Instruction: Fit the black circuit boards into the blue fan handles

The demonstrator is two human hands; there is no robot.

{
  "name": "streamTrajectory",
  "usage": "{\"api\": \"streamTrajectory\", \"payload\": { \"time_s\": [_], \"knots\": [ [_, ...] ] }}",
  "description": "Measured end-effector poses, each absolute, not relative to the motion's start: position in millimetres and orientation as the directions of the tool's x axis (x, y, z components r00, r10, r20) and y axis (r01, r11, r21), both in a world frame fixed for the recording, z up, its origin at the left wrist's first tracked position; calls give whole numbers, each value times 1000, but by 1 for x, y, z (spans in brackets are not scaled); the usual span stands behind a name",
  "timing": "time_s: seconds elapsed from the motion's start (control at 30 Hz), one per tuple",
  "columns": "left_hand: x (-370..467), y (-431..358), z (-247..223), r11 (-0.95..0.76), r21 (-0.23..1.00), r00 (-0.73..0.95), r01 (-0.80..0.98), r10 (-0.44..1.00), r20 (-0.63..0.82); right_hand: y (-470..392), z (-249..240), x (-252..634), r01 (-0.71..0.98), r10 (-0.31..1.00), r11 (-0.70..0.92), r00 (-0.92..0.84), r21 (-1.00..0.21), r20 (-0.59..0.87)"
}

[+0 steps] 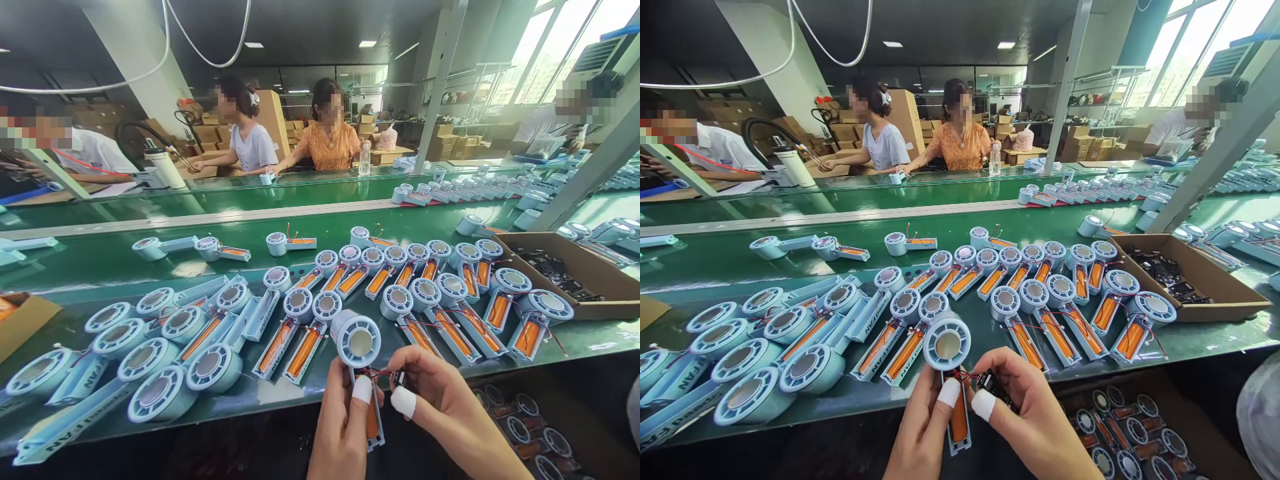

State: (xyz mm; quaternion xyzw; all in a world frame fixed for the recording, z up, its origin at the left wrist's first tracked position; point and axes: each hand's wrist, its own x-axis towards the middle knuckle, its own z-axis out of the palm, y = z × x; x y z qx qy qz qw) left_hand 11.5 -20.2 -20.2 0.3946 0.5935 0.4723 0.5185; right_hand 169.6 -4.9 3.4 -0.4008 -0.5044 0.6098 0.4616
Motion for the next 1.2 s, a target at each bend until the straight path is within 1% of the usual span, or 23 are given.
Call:
{"api": "streamTrajectory", "payload": {
  "time_s": [0.07,0.13,0.3,0.47,0.53,0.6,0.67,0.7,0.73,0.8,0.87,0.93,1.0,1.03,1.1,1.17,1.2],
  "knots": [
    [15,-20,-28,269,963,-243,20,936,-257,-6,4,166,-107,965,-51,-263,-993,-21],
    [16,-20,-34,278,960,-285,26,923,-260,-5,4,164,-57,964,-20,-267,-998,-4],
    [12,-17,-33,293,956,-265,4,922,-282,-3,1,161,63,971,87,-230,-994,70],
    [8,-15,-21,368,923,-271,-108,883,-384,-5,-2,162,178,971,163,-202,-970,126],
    [9,-13,-16,340,929,-243,-147,898,-368,-6,-4,163,239,971,184,-194,-953,138],
    [10,-10,-12,294,941,-242,-167,913,-328,-4,-6,164,333,978,191,-147,-923,149],
    [11,-9,-9,266,951,-267,-158,916,-301,-1,-6,166,451,982,187,-105,-873,156],
    [12,-9,-8,264,954,-281,-144,913,-295,1,-5,167,510,981,191,-115,-839,154],
    [12,-9,-8,261,957,-295,-129,911,-288,2,-3,168,564,978,206,-150,-800,146],
    [12,-9,-6,249,961,-316,-121,908,-275,5,5,170,656,956,267,-274,-706,106],
    [12,-10,-3,241,960,-325,-140,905,-275,4,16,172,730,912,355,-408,-583,46],
    [12,-9,-1,232,960,-305,-158,913,-271,0,25,173,763,865,454,-502,-460,21],
    [11,-8,0,211,966,-251,-151,937,-244,-5,32,173,757,827,536,-559,-374,54],
    [11,-8,0,196,971,-207,-140,953,-222,-7,34,173,744,811,568,-580,-353,83],
    [11,-8,0,172,979,-125,-110,975,-185,-9,36,171,708,779,612,-616,-352,118],
    [10,-10,0,178,981,-87,-79,979,-185,-9,37,170,669,756,632,-643,-391,122],
    [10,-11,0,196,978,-85,-70,976,-202,-8,37,169,651,754,626,-645,-430,122]
  ]
}}
